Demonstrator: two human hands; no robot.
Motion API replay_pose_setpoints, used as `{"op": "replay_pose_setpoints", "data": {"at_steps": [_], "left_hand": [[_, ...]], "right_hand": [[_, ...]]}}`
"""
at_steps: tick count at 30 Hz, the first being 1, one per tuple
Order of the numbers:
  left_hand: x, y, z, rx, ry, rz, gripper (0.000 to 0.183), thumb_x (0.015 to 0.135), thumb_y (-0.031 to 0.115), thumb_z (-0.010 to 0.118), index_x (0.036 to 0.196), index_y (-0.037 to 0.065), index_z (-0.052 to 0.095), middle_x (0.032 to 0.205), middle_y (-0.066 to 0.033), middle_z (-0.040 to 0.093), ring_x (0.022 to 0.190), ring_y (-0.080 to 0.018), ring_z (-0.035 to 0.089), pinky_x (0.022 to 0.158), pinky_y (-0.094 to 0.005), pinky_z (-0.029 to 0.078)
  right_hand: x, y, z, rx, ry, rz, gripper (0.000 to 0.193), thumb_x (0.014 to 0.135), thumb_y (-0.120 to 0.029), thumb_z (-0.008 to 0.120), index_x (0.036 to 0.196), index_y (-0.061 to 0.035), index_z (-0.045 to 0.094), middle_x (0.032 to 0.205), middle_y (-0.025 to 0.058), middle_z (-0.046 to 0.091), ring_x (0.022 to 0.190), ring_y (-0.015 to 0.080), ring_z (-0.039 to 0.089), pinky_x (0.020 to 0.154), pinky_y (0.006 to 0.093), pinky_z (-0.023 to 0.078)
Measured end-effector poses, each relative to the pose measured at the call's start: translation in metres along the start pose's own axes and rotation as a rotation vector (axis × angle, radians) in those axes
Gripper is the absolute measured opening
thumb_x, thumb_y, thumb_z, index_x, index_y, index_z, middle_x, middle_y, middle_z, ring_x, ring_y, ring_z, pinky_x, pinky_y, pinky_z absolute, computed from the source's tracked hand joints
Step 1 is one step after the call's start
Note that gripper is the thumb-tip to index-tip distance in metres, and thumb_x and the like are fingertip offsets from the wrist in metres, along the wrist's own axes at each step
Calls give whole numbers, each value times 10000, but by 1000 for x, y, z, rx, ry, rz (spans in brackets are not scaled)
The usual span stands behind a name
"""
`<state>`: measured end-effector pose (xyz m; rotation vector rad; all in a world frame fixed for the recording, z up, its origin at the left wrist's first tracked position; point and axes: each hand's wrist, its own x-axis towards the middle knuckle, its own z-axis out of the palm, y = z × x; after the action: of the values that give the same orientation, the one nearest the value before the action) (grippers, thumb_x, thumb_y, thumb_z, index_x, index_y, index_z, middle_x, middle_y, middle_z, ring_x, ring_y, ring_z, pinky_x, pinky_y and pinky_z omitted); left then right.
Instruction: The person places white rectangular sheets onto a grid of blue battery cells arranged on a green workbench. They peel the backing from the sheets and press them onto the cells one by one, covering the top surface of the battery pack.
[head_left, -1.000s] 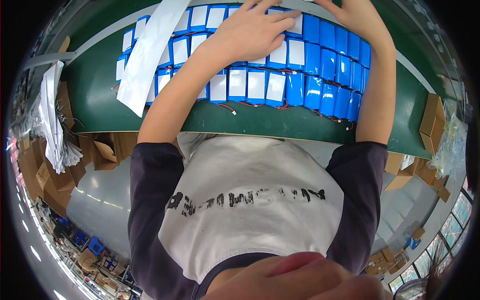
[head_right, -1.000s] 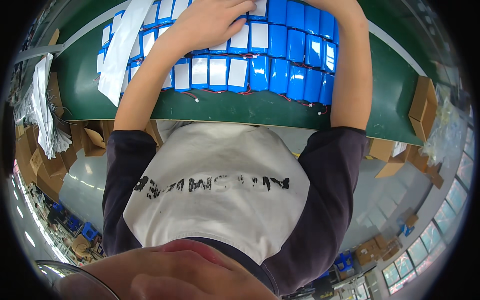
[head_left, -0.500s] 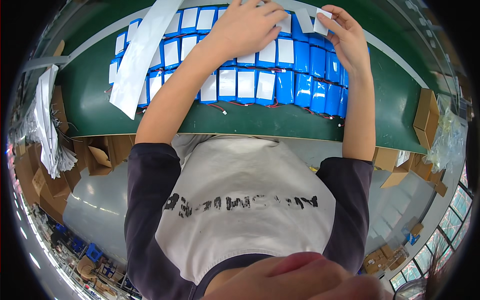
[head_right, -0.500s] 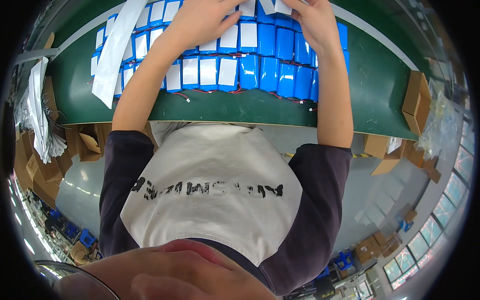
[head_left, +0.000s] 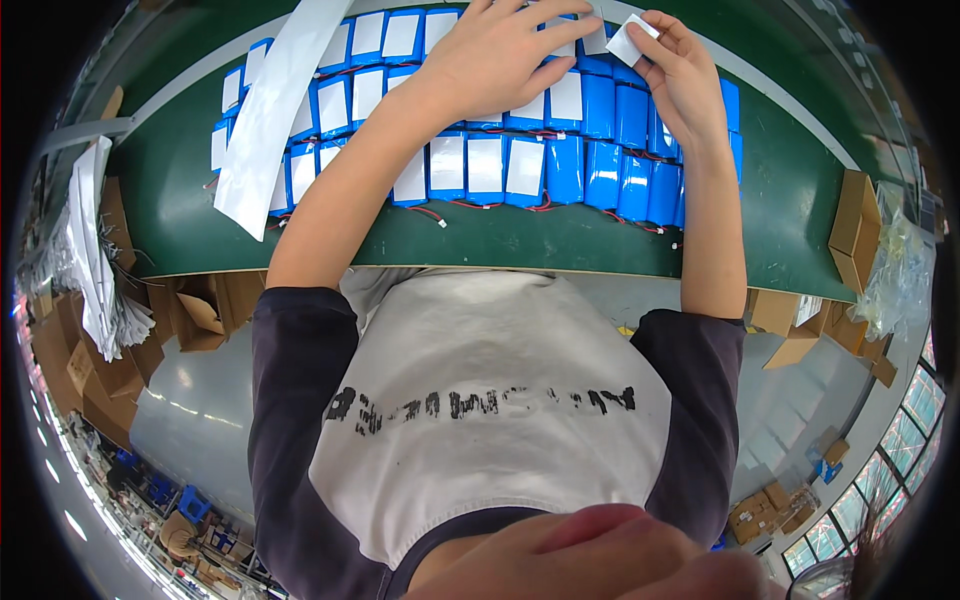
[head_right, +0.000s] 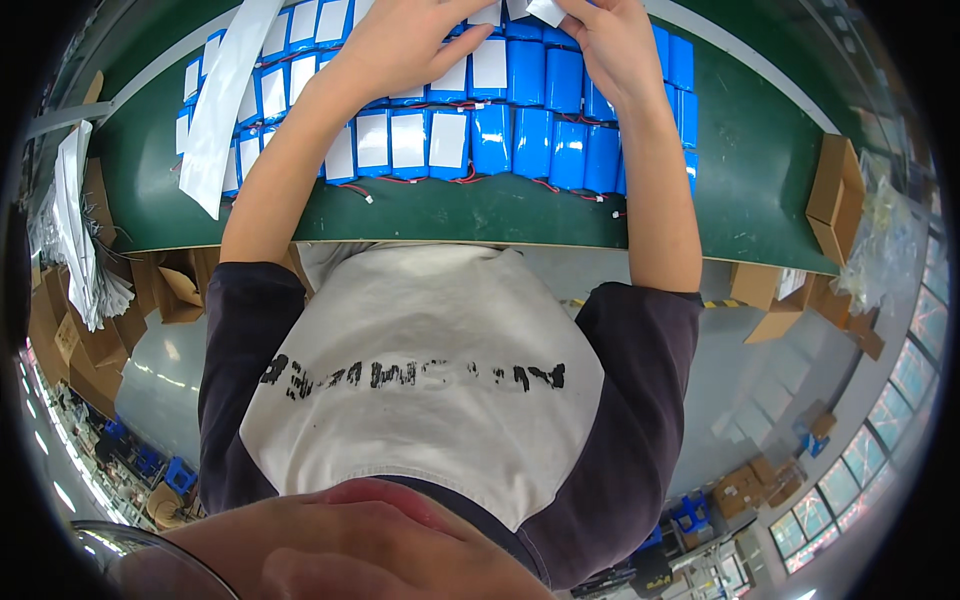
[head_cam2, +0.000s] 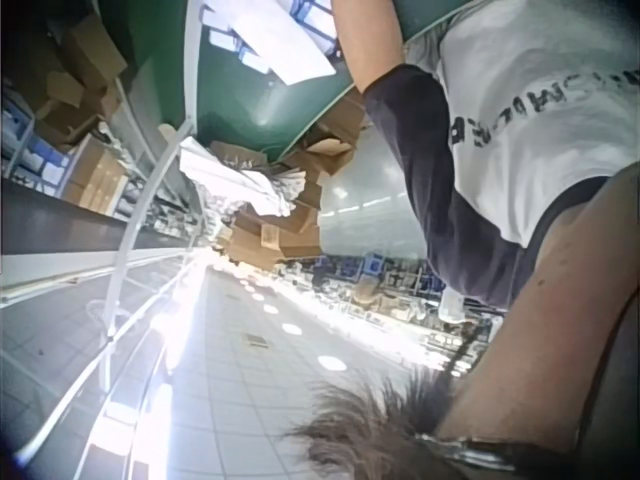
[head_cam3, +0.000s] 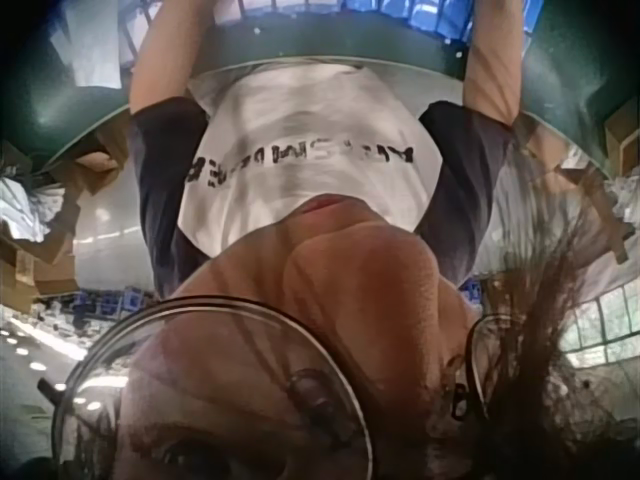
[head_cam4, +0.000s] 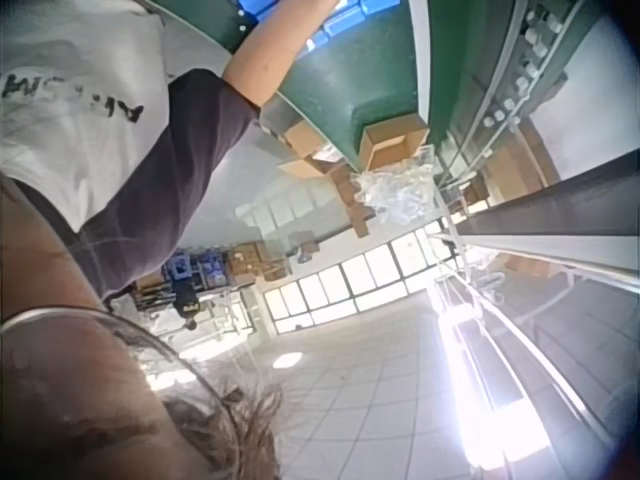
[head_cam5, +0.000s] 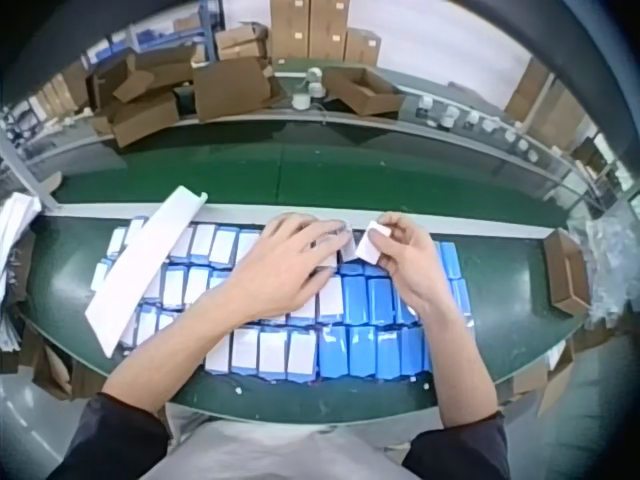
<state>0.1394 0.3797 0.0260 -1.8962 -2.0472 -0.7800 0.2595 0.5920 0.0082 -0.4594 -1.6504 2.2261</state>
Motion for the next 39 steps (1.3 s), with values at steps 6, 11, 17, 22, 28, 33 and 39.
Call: {"op": "replay_pose_setpoints", "data": {"at_steps": [6, 11, 17, 22, 28, 33, 39], "left_hand": [[-6, 2, 15, 22, -104, 15, 468, 954, 229, 612, 1399, 84, 591, 1456, -97, 576, 1322, -306, 505, 1162, -525, 341], [-2, 6, 12, 83, -185, -17, 411, 969, 224, 566, 1351, 81, 624, 1471, -96, 570, 1360, -304, 494, 1188, -551, 322], [0, 0, 24, 58, -172, 49, 424, 957, 187, 542, 1352, 36, 572, 1499, -165, 528, 1386, -320, 488, 1188, -591, 310], [-1, -2, 24, 31, -124, 63, 416, 924, 148, 566, 1327, 44, 544, 1385, -177, 585, 1372, -331, 502, 1190, -579, 311], [-3, 4, -25, -179, -70, 102, 213, 892, 157, 642, 1088, 90, 692, 1034, -105, 604, 1030, -299, 574, 965, -460, 444], [-8, 17, -18, -248, -137, 234, 256, 871, 190, 683, 1106, 98, 725, 939, -96, 556, 930, -303, 528, 869, -415, 450], [-18, 23, -3, -42, -358, 100, 313, 895, 316, 713, 1175, 182, 760, 1253, -68, 623, 1290, -269, 512, 1123, -436, 405]], "right_hand": [[-3, -4, -3, -357, -25, -128, 160, 968, 6, 653, 1096, -62, 583, 939, -4, 605, 859, 74, 610, 760, 224, 501], [-6, -19, -5, -764, -37, -433, 190, 929, 33, 695, 1086, -34, 611, 919, -11, 597, 846, 58, 596, 753, 208, 482], [-11, -42, -26, -600, -129, -249, 195, 946, -80, 727, 1123, -16, 677, 1017, 33, 673, 964, 114, 656, 886, 260, 521], [-21, -43, -19, -793, -393, -20, 175, 953, -124, 747, 1089, -23, 708, 1032, 33, 684, 942, 81, 665, 866, 237, 506], [-29, -38, -7, -910, -375, -46, 141, 938, -127, 761, 1020, -22, 713, 928, 5, 686, 866, 69, 668, 781, 231, 507], [-39, -37, 6, -1033, -290, -83, 148, 914, -132, 775, 1012, -38, 718, 905, 8, 711, 836, 91, 685, 751, 249, 527], [-44, -30, 21, -1327, -244, -482, 173, 819, -159, 830, 939, -77, 736, 893, 28, 707, 855, 206, 690, 769, 320, 551]]}}
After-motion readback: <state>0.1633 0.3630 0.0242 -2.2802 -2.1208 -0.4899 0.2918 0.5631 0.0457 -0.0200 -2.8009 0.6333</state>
